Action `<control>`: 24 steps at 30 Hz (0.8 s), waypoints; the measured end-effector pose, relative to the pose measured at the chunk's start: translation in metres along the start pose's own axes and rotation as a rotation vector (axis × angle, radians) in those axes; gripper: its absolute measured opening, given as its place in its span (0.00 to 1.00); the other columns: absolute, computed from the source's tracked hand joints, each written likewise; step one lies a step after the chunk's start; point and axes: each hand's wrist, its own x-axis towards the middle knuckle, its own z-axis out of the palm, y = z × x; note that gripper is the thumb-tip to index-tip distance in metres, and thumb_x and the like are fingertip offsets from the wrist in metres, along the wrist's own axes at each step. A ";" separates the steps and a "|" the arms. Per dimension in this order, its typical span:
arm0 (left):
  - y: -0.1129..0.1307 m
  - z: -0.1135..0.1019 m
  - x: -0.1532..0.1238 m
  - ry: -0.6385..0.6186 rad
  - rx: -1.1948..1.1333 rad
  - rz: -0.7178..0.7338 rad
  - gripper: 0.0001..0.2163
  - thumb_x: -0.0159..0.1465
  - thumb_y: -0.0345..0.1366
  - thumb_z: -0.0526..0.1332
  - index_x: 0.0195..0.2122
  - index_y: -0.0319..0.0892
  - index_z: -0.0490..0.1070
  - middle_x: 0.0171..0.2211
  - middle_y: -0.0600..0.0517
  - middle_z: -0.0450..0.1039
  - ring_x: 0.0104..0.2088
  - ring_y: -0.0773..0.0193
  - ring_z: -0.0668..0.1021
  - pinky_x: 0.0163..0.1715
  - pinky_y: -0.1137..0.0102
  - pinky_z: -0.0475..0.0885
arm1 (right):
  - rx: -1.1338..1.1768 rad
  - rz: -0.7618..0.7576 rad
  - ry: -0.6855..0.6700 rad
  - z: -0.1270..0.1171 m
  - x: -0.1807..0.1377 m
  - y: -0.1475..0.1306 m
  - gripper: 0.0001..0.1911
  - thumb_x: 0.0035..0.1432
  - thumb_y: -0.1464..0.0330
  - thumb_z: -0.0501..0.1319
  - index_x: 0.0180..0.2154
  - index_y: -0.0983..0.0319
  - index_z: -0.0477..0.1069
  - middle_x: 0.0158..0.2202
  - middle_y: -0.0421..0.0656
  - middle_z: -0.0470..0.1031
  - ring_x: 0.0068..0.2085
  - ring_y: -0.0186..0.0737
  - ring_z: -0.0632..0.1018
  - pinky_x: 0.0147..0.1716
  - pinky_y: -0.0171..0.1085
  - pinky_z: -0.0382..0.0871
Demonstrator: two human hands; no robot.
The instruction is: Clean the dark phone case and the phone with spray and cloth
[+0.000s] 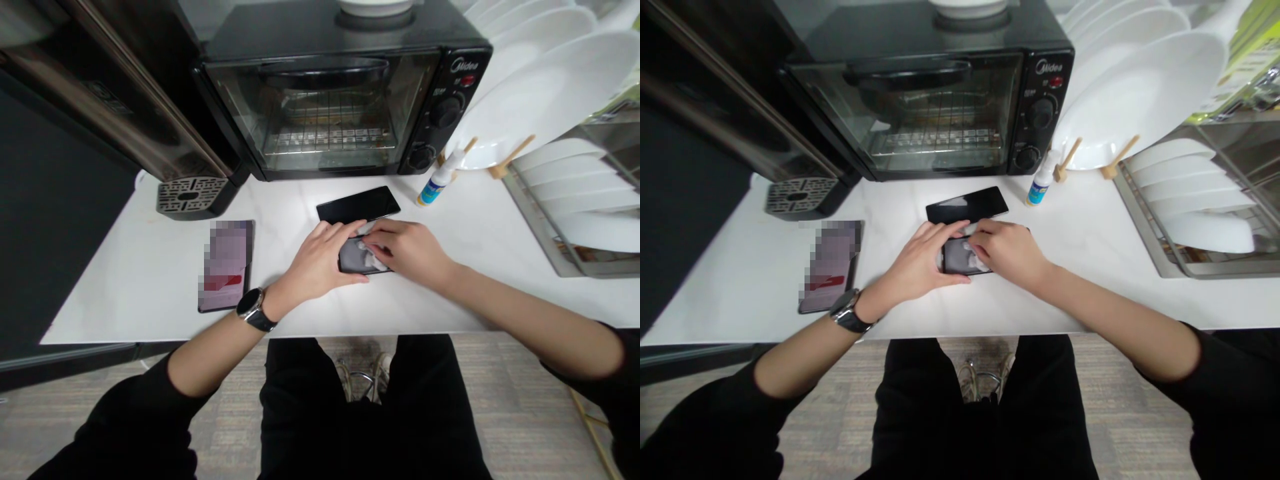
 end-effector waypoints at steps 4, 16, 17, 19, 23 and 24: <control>-0.004 0.002 -0.001 0.017 0.037 -0.008 0.47 0.56 0.54 0.76 0.72 0.43 0.58 0.51 0.45 0.73 0.50 0.48 0.71 0.54 0.56 0.70 | 0.191 -0.204 -0.096 0.009 0.017 -0.017 0.12 0.72 0.67 0.59 0.44 0.62 0.82 0.45 0.48 0.80 0.45 0.44 0.80 0.44 0.41 0.72; -0.001 0.000 -0.001 -0.008 0.018 0.018 0.45 0.57 0.53 0.76 0.71 0.44 0.60 0.56 0.46 0.73 0.52 0.47 0.72 0.56 0.56 0.70 | -0.108 -0.213 -0.127 -0.042 -0.054 0.043 0.20 0.73 0.72 0.53 0.57 0.54 0.78 0.47 0.45 0.81 0.43 0.41 0.80 0.38 0.39 0.71; 0.000 0.000 -0.001 -0.011 0.013 0.018 0.44 0.57 0.52 0.76 0.71 0.44 0.60 0.56 0.46 0.73 0.52 0.47 0.72 0.56 0.56 0.70 | -0.175 -0.188 -0.116 -0.044 -0.059 0.047 0.19 0.73 0.71 0.53 0.56 0.55 0.78 0.47 0.45 0.82 0.44 0.43 0.81 0.38 0.40 0.72; 0.000 0.000 -0.001 -0.014 0.005 0.019 0.44 0.57 0.52 0.76 0.71 0.43 0.60 0.56 0.45 0.74 0.52 0.47 0.72 0.56 0.56 0.70 | -0.291 -0.125 -0.070 -0.045 -0.063 0.050 0.17 0.74 0.68 0.54 0.53 0.57 0.80 0.44 0.45 0.83 0.43 0.45 0.81 0.36 0.41 0.71; 0.000 0.001 0.000 -0.008 0.003 0.024 0.44 0.57 0.52 0.76 0.71 0.45 0.60 0.56 0.46 0.74 0.52 0.47 0.72 0.55 0.55 0.70 | -0.391 -0.011 0.020 -0.034 -0.054 0.038 0.16 0.74 0.68 0.54 0.44 0.63 0.82 0.41 0.47 0.84 0.39 0.45 0.80 0.31 0.42 0.67; 0.000 0.001 0.000 -0.006 0.002 0.026 0.45 0.57 0.52 0.76 0.71 0.45 0.60 0.56 0.46 0.74 0.52 0.47 0.72 0.55 0.55 0.70 | -0.386 0.001 0.023 -0.030 -0.048 0.034 0.16 0.73 0.68 0.55 0.42 0.63 0.82 0.39 0.47 0.83 0.38 0.45 0.80 0.31 0.42 0.65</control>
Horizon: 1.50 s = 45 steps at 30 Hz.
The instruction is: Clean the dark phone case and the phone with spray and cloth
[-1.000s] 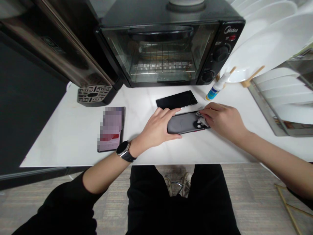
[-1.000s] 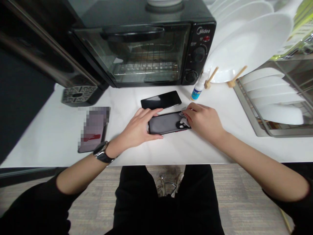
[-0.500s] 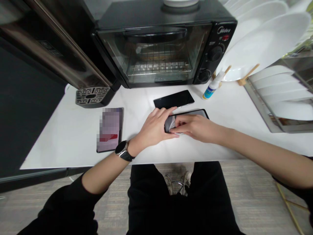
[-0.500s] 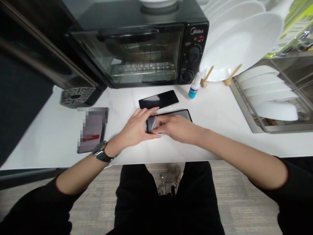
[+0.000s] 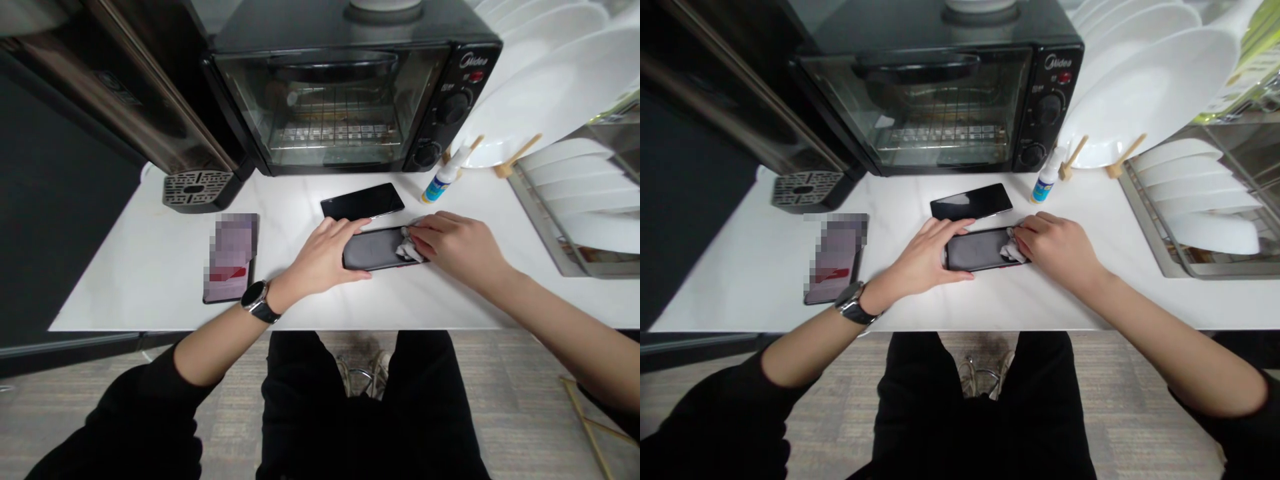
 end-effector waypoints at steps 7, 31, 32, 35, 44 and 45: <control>-0.002 -0.001 -0.002 0.012 0.002 0.018 0.46 0.57 0.53 0.76 0.71 0.42 0.59 0.54 0.46 0.74 0.51 0.49 0.72 0.55 0.57 0.70 | 0.403 -0.235 -0.022 0.018 0.054 -0.047 0.14 0.73 0.66 0.57 0.48 0.61 0.81 0.41 0.47 0.80 0.44 0.44 0.78 0.43 0.41 0.71; 0.001 -0.003 -0.001 0.002 0.006 -0.010 0.44 0.56 0.50 0.77 0.70 0.45 0.61 0.56 0.46 0.74 0.52 0.48 0.73 0.55 0.56 0.70 | 0.095 0.006 0.046 0.001 0.003 -0.007 0.14 0.67 0.74 0.60 0.48 0.61 0.83 0.42 0.45 0.84 0.38 0.44 0.81 0.34 0.42 0.70; 0.001 -0.003 -0.001 0.004 0.003 -0.006 0.44 0.56 0.50 0.77 0.70 0.45 0.61 0.56 0.46 0.74 0.52 0.48 0.73 0.55 0.56 0.70 | 0.163 0.011 0.036 0.005 0.012 -0.014 0.13 0.67 0.73 0.61 0.47 0.61 0.83 0.42 0.45 0.84 0.39 0.44 0.82 0.34 0.41 0.70; -0.002 -0.003 -0.002 0.013 0.004 0.017 0.45 0.56 0.51 0.77 0.70 0.43 0.61 0.56 0.46 0.75 0.52 0.48 0.73 0.55 0.57 0.70 | 0.377 -0.061 0.000 0.014 0.039 -0.037 0.12 0.71 0.69 0.60 0.48 0.59 0.83 0.43 0.44 0.83 0.41 0.42 0.81 0.37 0.40 0.70; -0.002 -0.001 -0.002 -0.019 0.051 -0.025 0.46 0.55 0.48 0.77 0.71 0.44 0.60 0.53 0.46 0.74 0.51 0.48 0.73 0.54 0.57 0.70 | 0.691 -0.306 -0.139 0.008 0.045 -0.044 0.12 0.72 0.70 0.60 0.47 0.53 0.83 0.38 0.39 0.79 0.38 0.35 0.78 0.36 0.36 0.65; -0.001 -0.002 -0.002 -0.021 0.048 -0.025 0.46 0.55 0.51 0.77 0.71 0.45 0.60 0.54 0.46 0.74 0.51 0.47 0.73 0.54 0.57 0.70 | 0.667 -0.285 -0.145 0.004 0.039 -0.037 0.12 0.71 0.70 0.61 0.47 0.52 0.83 0.39 0.39 0.79 0.38 0.35 0.79 0.36 0.36 0.65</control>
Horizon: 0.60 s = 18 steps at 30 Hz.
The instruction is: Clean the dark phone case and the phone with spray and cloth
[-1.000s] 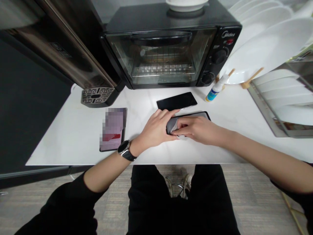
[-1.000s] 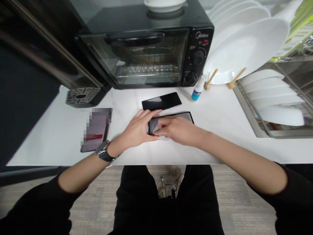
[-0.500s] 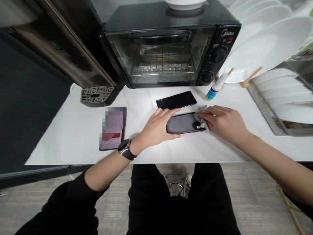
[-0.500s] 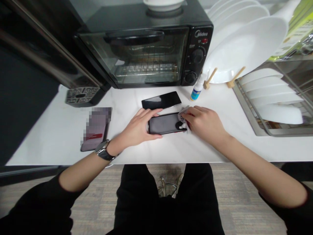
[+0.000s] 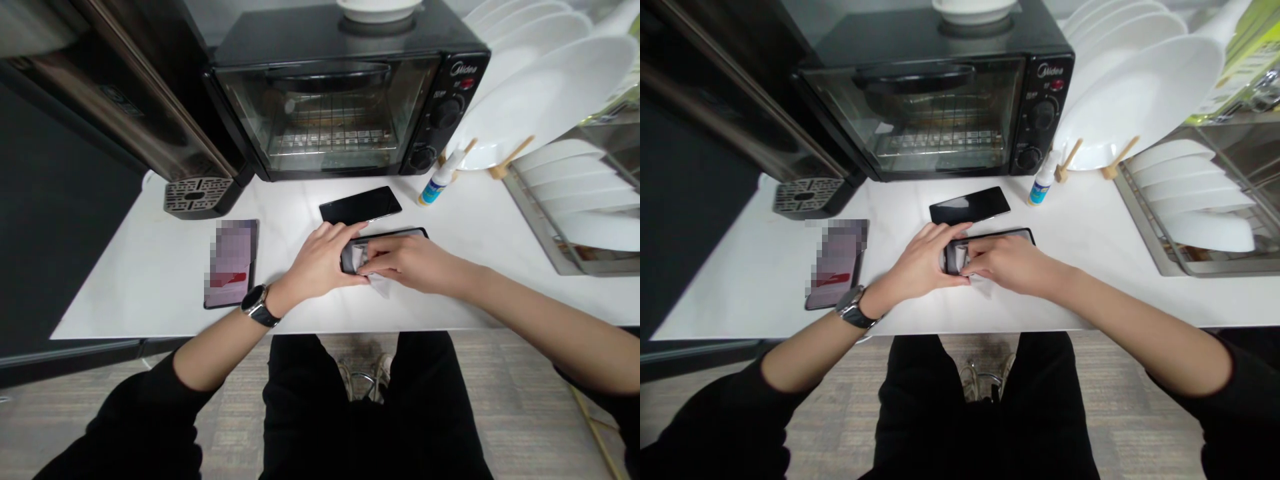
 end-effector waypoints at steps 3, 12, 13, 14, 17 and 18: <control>0.001 0.000 0.000 0.013 -0.009 0.005 0.46 0.55 0.55 0.77 0.71 0.45 0.61 0.55 0.46 0.74 0.51 0.47 0.73 0.53 0.57 0.70 | -0.079 0.075 -0.006 -0.018 -0.030 0.008 0.13 0.70 0.71 0.61 0.47 0.51 0.83 0.41 0.39 0.82 0.38 0.36 0.81 0.37 0.35 0.66; -0.001 0.001 0.001 0.028 -0.039 0.030 0.40 0.58 0.51 0.76 0.68 0.45 0.65 0.58 0.47 0.75 0.51 0.49 0.73 0.53 0.58 0.69 | -0.647 0.339 0.213 -0.017 -0.068 0.005 0.13 0.70 0.71 0.59 0.46 0.57 0.83 0.41 0.42 0.84 0.36 0.40 0.80 0.31 0.39 0.63; -0.001 0.001 0.001 0.030 -0.045 0.028 0.40 0.58 0.51 0.76 0.68 0.45 0.65 0.58 0.47 0.75 0.51 0.49 0.73 0.54 0.58 0.69 | -0.688 0.393 0.242 -0.012 -0.063 0.003 0.13 0.69 0.72 0.59 0.46 0.59 0.83 0.40 0.43 0.84 0.35 0.40 0.80 0.30 0.40 0.61; -0.001 0.000 0.001 0.032 -0.054 0.028 0.40 0.58 0.51 0.76 0.67 0.45 0.65 0.58 0.47 0.75 0.51 0.49 0.73 0.54 0.58 0.69 | -0.702 0.438 0.258 -0.008 -0.057 0.002 0.13 0.69 0.72 0.59 0.46 0.60 0.83 0.39 0.44 0.84 0.34 0.40 0.80 0.29 0.40 0.59; -0.003 -0.001 0.001 0.041 -0.075 0.027 0.41 0.56 0.51 0.77 0.68 0.45 0.65 0.58 0.47 0.76 0.52 0.49 0.73 0.55 0.58 0.69 | -0.614 0.466 0.230 -0.001 -0.032 0.001 0.13 0.68 0.72 0.59 0.44 0.60 0.83 0.38 0.44 0.84 0.34 0.40 0.79 0.28 0.40 0.57; -0.003 -0.001 0.001 0.044 -0.075 0.031 0.42 0.56 0.50 0.77 0.68 0.45 0.64 0.58 0.47 0.75 0.53 0.49 0.73 0.55 0.58 0.69 | -0.573 0.450 0.218 0.001 -0.022 0.001 0.13 0.69 0.71 0.59 0.43 0.61 0.83 0.38 0.44 0.84 0.34 0.41 0.79 0.29 0.40 0.58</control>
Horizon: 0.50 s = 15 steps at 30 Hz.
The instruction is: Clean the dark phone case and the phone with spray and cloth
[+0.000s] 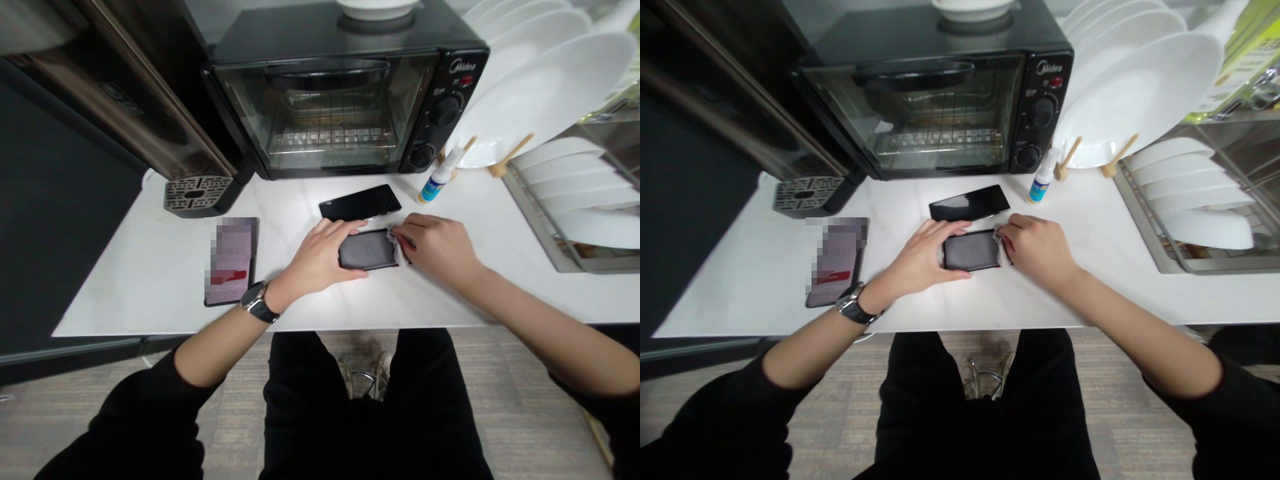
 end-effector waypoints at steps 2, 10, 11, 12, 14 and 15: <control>-0.001 0.000 0.000 0.008 0.005 0.013 0.41 0.56 0.51 0.77 0.68 0.45 0.64 0.59 0.47 0.75 0.53 0.49 0.73 0.56 0.58 0.69 | 0.095 -0.079 -0.020 0.003 0.014 -0.014 0.14 0.70 0.70 0.58 0.43 0.61 0.83 0.39 0.45 0.83 0.37 0.42 0.80 0.31 0.40 0.61; -0.004 0.003 -0.002 0.005 0.031 0.002 0.39 0.56 0.44 0.77 0.67 0.43 0.65 0.54 0.48 0.76 0.50 0.49 0.73 0.53 0.58 0.69 | 0.529 -0.349 -0.193 0.010 0.030 -0.044 0.11 0.72 0.70 0.60 0.43 0.59 0.83 0.41 0.42 0.82 0.39 0.37 0.80 0.37 0.37 0.68; -0.003 0.003 -0.002 0.004 0.027 0.001 0.40 0.56 0.46 0.78 0.67 0.44 0.65 0.55 0.48 0.76 0.51 0.49 0.73 0.53 0.58 0.69 | 0.577 -0.345 -0.209 0.008 0.027 -0.038 0.10 0.71 0.69 0.61 0.43 0.58 0.83 0.40 0.41 0.82 0.39 0.37 0.81 0.37 0.37 0.68; -0.003 0.003 -0.002 0.002 0.023 0.001 0.41 0.55 0.48 0.78 0.67 0.44 0.64 0.56 0.48 0.76 0.51 0.49 0.73 0.53 0.58 0.69 | 0.601 -0.340 -0.216 0.005 0.024 -0.029 0.10 0.72 0.68 0.61 0.43 0.57 0.83 0.40 0.40 0.83 0.39 0.37 0.81 0.37 0.37 0.68; -0.002 0.002 -0.002 -0.001 0.022 0.000 0.43 0.55 0.52 0.77 0.68 0.45 0.64 0.56 0.48 0.76 0.51 0.49 0.73 0.53 0.58 0.69 | 0.573 -0.333 -0.209 -0.001 0.014 -0.011 0.10 0.72 0.68 0.61 0.45 0.56 0.83 0.41 0.39 0.83 0.39 0.37 0.82 0.38 0.37 0.69; -0.002 0.002 -0.002 -0.002 0.023 -0.004 0.43 0.55 0.54 0.77 0.68 0.45 0.64 0.57 0.47 0.75 0.51 0.49 0.73 0.53 0.58 0.69 | 0.536 -0.328 -0.205 -0.005 0.008 -0.001 0.11 0.71 0.69 0.61 0.46 0.55 0.83 0.41 0.39 0.83 0.39 0.37 0.82 0.38 0.36 0.69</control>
